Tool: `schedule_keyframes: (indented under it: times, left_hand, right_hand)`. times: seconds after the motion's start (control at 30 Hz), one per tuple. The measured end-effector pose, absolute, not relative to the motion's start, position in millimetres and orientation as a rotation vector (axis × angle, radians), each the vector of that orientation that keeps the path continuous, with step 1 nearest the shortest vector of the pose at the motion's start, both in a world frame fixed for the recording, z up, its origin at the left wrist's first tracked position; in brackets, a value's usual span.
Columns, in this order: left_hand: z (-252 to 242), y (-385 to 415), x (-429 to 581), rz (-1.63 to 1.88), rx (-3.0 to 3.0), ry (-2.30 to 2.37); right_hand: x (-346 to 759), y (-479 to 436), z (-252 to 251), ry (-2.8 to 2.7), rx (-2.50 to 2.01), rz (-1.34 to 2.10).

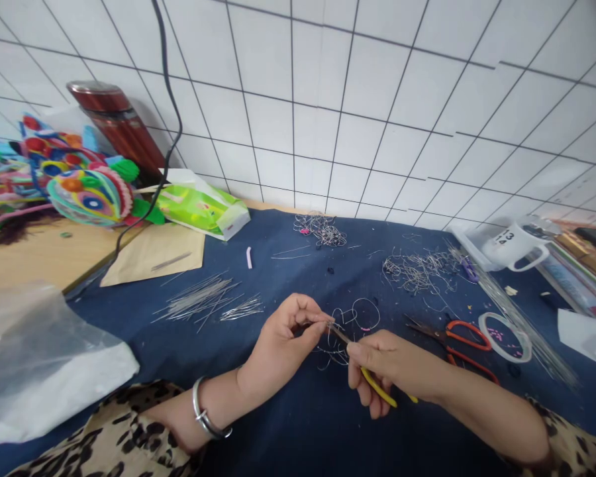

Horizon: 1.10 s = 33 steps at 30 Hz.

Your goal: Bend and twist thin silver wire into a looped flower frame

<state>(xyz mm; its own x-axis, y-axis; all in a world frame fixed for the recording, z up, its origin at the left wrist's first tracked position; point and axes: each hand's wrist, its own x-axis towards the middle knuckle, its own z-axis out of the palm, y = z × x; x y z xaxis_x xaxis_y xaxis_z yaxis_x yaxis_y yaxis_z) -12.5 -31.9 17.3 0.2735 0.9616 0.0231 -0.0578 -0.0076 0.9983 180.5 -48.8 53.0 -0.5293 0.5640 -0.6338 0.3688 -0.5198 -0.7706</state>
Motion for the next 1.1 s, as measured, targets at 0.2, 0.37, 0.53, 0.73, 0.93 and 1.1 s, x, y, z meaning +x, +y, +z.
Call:
schedule_keyframes:
  times: [0.2, 0.37, 0.53, 0.73, 0.93, 1.1]
  left_hand:
    - [17.9, -32.2, -12.4, 1.029, 1.285, 0.936]
    - [17.9, -31.5, -12.8, 1.009, 1.312, 0.919]
    - [17.6, -31.9, -12.6, 1.008, 1.346, 0.940]
    - [18.3, -33.3, -11.4, 1.024, 1.285, 0.931]
    - [19.4, -33.1, -11.7, 1.024, 1.240, 0.927]
    - [19.0, -32.9, -11.3, 1.024, 1.212, 0.910]
  right_hand:
    - [181.6, -50.7, 50.4, -1.436, -1.429, 2.200]
    - [184.1, -50.5, 51.6, -1.416, -1.421, 2.224]
    - [185.4, -47.8, 51.3, -1.381, -1.411, 2.253]
    - [186.8, -49.9, 44.7, -1.345, -1.349, 2.296]
    - [186.4, -49.0, 44.5, -1.356, -1.367, 2.291]
    - [184.5, -48.2, 46.2, -1.374, -1.380, 2.268]
